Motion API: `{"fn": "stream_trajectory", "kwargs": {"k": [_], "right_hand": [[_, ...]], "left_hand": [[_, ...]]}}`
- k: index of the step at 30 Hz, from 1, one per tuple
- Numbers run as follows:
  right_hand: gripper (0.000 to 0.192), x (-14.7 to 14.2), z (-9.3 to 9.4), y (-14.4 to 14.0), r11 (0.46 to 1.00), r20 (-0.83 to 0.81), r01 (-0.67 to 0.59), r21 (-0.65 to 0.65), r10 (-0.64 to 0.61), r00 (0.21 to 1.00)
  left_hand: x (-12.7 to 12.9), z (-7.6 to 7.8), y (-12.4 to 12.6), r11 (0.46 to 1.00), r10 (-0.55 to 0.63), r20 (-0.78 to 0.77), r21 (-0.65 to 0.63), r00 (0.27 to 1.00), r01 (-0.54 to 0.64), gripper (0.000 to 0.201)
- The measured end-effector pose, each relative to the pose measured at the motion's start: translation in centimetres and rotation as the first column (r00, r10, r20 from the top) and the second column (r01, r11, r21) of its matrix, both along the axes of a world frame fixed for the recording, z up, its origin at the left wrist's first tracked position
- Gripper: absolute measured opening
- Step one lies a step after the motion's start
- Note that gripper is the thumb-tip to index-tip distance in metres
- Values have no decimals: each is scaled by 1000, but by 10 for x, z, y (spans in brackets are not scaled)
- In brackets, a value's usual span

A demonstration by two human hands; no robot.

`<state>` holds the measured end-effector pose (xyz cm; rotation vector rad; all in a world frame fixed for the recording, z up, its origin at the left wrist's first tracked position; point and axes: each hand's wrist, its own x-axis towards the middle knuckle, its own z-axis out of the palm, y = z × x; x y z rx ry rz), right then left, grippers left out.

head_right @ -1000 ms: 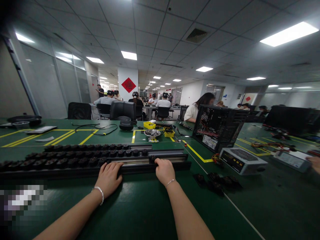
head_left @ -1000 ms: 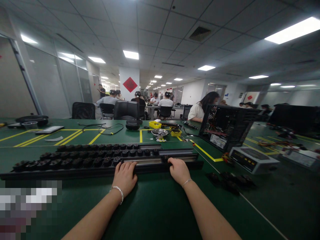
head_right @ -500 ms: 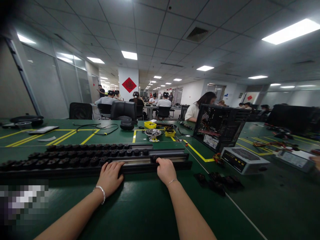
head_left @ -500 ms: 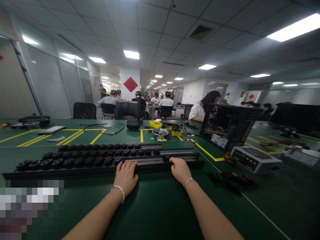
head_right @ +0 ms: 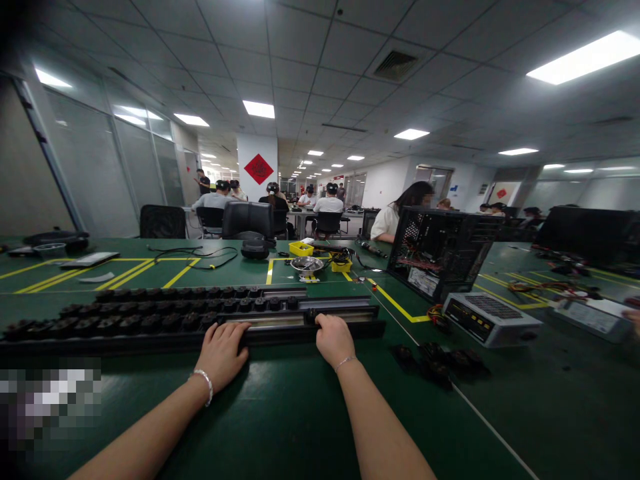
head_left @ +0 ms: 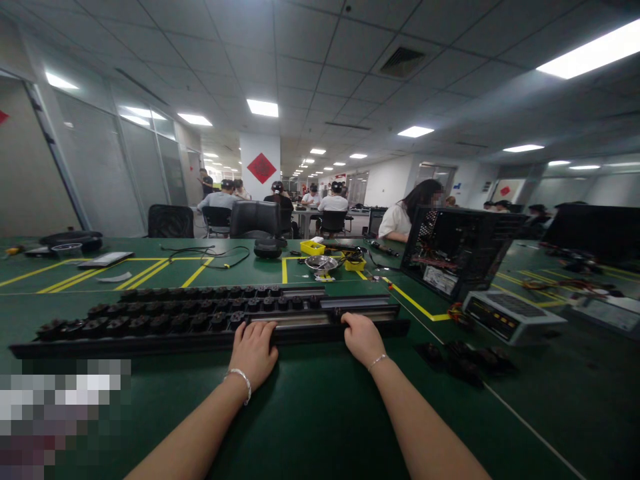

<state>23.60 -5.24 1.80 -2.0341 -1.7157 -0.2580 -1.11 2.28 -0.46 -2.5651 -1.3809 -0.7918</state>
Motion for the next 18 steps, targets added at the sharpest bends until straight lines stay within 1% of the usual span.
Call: {"fn": "stream_trajectory", "kwargs": {"k": [4,6,9,10,11,12,14,18], "right_hand": [[26,1,-2,0,999,-8,5,46,-4,1000],[23,0,-3,0,996,-13,13,89,-12,1000],[17,-6,-5,5,976,-71,92,199,-80,994],[19,-8,-6,8,964,-102,132,230,-111,989],[26,-11,-6,11,952,-132,171,253,-141,981],[33,-14,-7,14,944,-157,205,259,-169,973],[43,-18,-8,20,941,-188,250,228,-209,960],[44,-21,-8,24,942,-248,300,148,-259,934]], "left_hand": [[0,0,0,1000,-3,4,-6,1000,3,43],[1,0,0,1000,-4,8,-7,1000,4,43],[1,0,0,1000,-1,13,-3,1000,1,43],[2,-1,0,1000,2,14,0,1000,-2,43],[2,-1,0,1000,6,16,2,1000,-6,42],[2,-1,0,1000,10,17,4,1000,-10,42],[3,-2,0,1000,13,19,8,1000,-13,42],[3,-2,1,1000,11,17,12,1000,-12,42]]}}
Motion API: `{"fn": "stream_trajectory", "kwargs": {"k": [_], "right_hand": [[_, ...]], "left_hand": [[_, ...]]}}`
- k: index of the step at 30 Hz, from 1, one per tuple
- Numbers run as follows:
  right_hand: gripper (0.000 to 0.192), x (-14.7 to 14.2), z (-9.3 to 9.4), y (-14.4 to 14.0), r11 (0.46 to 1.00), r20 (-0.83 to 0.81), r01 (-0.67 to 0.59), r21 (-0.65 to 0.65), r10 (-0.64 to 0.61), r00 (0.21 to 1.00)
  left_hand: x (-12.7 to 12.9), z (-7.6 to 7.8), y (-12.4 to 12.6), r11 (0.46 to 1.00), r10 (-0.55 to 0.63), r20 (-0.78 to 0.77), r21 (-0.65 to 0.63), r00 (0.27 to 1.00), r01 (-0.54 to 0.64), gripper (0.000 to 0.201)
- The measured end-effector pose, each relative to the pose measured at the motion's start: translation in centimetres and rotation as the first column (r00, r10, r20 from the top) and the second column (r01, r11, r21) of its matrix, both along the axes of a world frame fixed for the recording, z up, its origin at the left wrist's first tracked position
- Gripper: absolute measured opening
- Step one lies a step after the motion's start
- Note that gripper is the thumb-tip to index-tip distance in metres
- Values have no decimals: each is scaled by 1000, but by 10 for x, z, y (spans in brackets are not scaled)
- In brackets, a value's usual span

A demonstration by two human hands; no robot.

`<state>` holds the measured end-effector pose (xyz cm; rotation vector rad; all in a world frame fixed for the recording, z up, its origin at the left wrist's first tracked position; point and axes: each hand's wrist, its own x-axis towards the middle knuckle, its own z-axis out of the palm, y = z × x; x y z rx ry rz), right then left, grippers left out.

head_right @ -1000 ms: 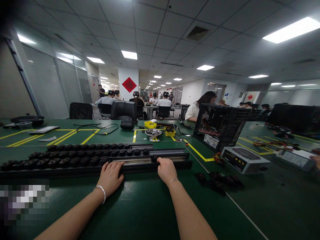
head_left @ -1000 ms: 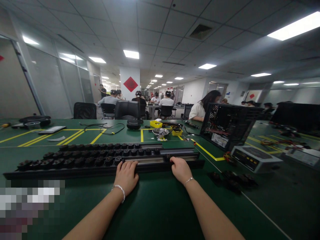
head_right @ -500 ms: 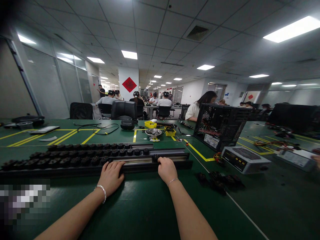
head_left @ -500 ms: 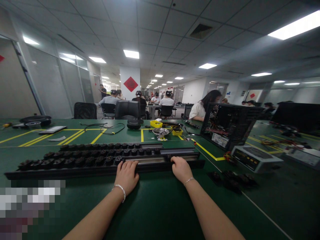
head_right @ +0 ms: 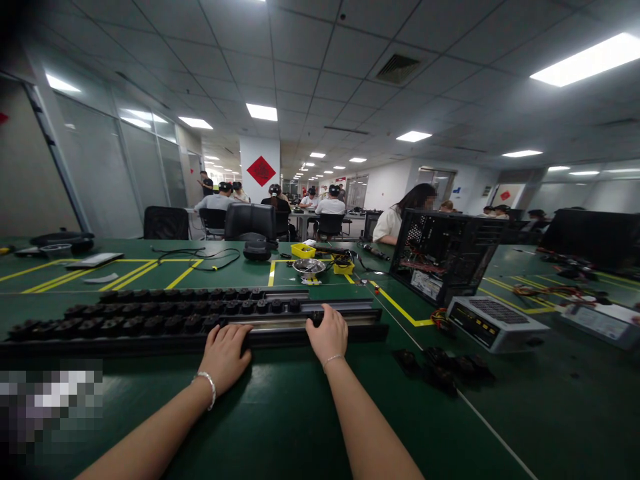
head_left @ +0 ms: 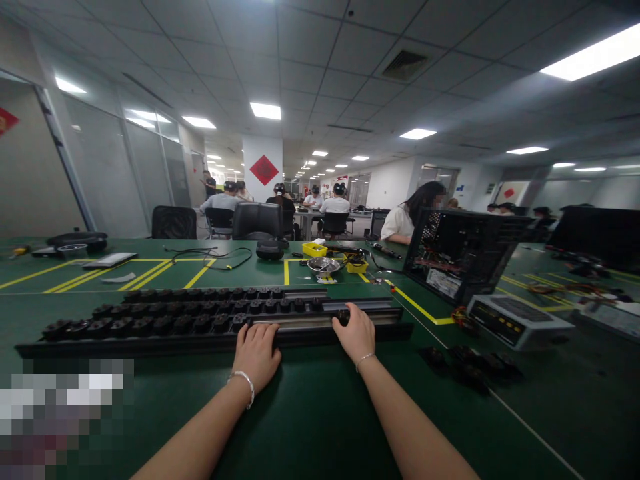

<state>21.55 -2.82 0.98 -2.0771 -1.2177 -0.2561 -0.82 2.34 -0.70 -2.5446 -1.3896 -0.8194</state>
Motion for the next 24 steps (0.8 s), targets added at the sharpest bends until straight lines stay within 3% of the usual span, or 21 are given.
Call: {"fn": "stream_trajectory", "kwargs": {"k": [24], "right_hand": [[39,3,2,-3,999,-35,43,-6,-43,998]], "left_hand": [[-1,1,0,1000,-7,-9,-11,1000,7,42]]}}
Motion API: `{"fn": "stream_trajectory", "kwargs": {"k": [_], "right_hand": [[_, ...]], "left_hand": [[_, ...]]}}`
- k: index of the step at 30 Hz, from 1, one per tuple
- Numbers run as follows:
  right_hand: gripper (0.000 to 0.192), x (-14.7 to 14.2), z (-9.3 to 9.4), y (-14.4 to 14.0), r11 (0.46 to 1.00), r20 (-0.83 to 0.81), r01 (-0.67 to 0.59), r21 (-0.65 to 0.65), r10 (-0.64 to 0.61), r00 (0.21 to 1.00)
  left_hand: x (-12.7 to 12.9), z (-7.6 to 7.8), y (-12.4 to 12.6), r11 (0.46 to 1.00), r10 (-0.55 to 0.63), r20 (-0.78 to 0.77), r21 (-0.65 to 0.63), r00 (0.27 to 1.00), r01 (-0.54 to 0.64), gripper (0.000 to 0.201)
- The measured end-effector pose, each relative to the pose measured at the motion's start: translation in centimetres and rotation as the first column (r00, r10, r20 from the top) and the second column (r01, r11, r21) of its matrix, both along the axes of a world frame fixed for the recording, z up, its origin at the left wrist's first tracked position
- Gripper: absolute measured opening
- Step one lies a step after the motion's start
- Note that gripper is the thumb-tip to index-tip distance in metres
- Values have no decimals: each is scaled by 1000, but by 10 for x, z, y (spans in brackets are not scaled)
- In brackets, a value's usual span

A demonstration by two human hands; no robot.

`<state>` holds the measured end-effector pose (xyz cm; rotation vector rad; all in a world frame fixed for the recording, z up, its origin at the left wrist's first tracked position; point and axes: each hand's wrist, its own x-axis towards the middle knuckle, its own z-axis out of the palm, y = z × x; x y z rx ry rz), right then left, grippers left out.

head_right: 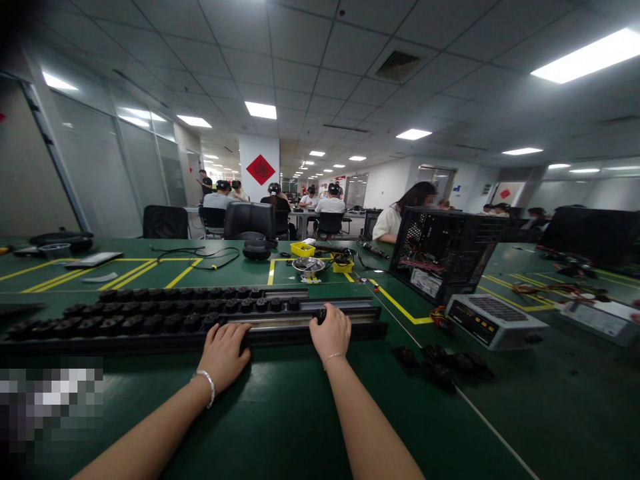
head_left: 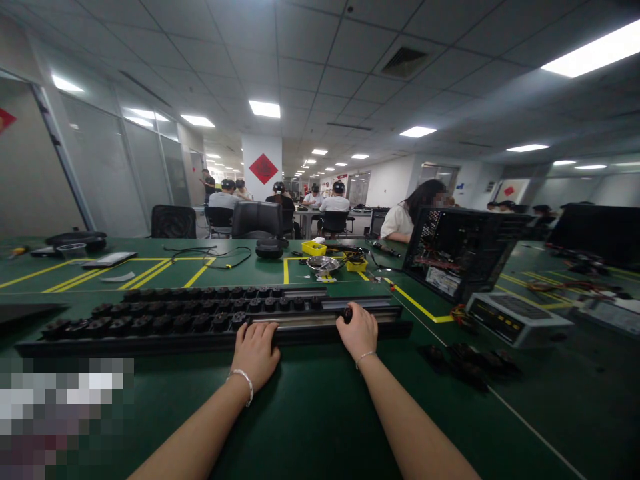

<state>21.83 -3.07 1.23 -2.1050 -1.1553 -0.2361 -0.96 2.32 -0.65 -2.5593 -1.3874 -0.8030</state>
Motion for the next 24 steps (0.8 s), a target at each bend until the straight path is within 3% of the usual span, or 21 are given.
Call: {"fn": "stream_trajectory", "kwargs": {"k": [24], "right_hand": [[42,8,-1,-3,1000,-2,18,3,-18,1000]], "left_hand": [[-1,0,0,1000,-2,-1,1,1000,2,42]]}}
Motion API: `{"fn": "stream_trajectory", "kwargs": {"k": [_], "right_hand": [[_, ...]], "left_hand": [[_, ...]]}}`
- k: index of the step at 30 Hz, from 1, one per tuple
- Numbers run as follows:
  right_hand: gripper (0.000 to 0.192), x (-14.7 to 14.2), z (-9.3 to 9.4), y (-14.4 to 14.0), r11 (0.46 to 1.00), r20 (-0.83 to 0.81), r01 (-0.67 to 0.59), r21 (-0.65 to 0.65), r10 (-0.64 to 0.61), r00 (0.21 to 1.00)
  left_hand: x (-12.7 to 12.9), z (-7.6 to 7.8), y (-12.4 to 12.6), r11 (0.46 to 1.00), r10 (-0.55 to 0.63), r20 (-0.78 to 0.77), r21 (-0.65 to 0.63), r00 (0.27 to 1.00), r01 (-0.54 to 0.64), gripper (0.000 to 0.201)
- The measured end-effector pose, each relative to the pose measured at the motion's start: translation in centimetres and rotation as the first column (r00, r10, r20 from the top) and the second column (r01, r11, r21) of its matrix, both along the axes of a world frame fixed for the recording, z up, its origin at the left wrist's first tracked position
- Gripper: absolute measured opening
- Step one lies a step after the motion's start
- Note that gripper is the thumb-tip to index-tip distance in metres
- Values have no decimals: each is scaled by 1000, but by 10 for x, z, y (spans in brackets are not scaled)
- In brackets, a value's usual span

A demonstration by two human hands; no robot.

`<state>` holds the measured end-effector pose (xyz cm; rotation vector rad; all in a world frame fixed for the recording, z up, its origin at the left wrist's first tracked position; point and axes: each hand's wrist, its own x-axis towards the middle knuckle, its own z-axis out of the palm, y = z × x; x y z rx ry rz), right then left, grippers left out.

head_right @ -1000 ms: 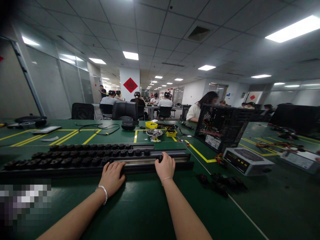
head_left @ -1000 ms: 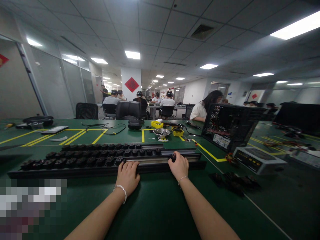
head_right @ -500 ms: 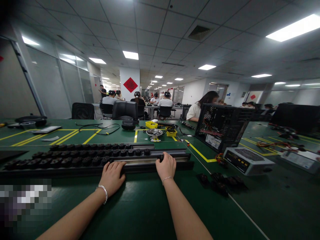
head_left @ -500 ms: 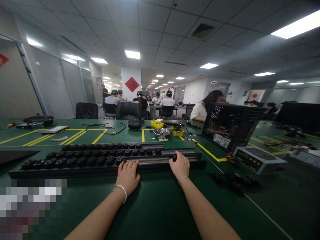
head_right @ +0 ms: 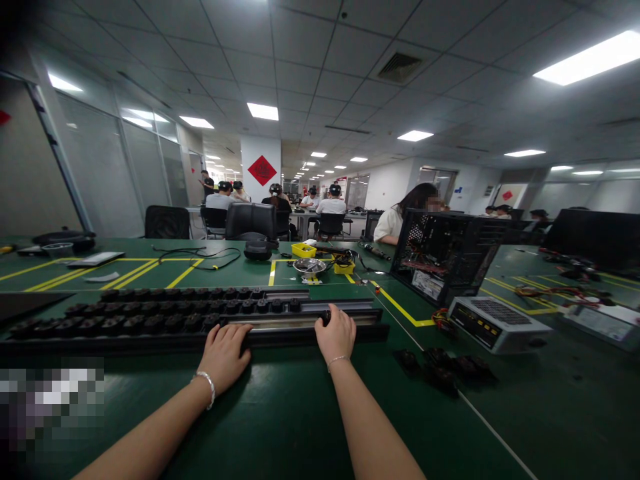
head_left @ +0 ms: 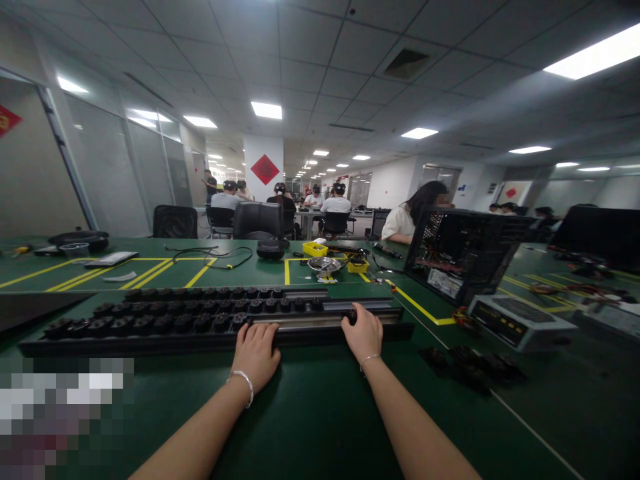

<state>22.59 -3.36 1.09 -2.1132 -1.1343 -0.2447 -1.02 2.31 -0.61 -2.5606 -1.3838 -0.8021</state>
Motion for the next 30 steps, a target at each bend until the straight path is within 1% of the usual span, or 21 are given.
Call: {"fn": "stream_trajectory", "kwargs": {"k": [8,14,22,30], "right_hand": [[45,3,-2,1,999,22,44,-23,-43,999],[47,2,0,0,998,7,48,-43,-48,999],[49,3,1,-1,998,-3,54,-42,-54,999],[49,3,3,-3,998,-31,52,-35,-54,998]], "left_hand": [[0,1,-1,1000,2,0,-19,1000,-2,42],[0,1,-1,1000,-1,8,-12,1000,1,42],[1,3,-2,1000,2,8,-15,1000,-2,42],[0,1,-1,1000,-1,7,-8,1000,1,42]]}}
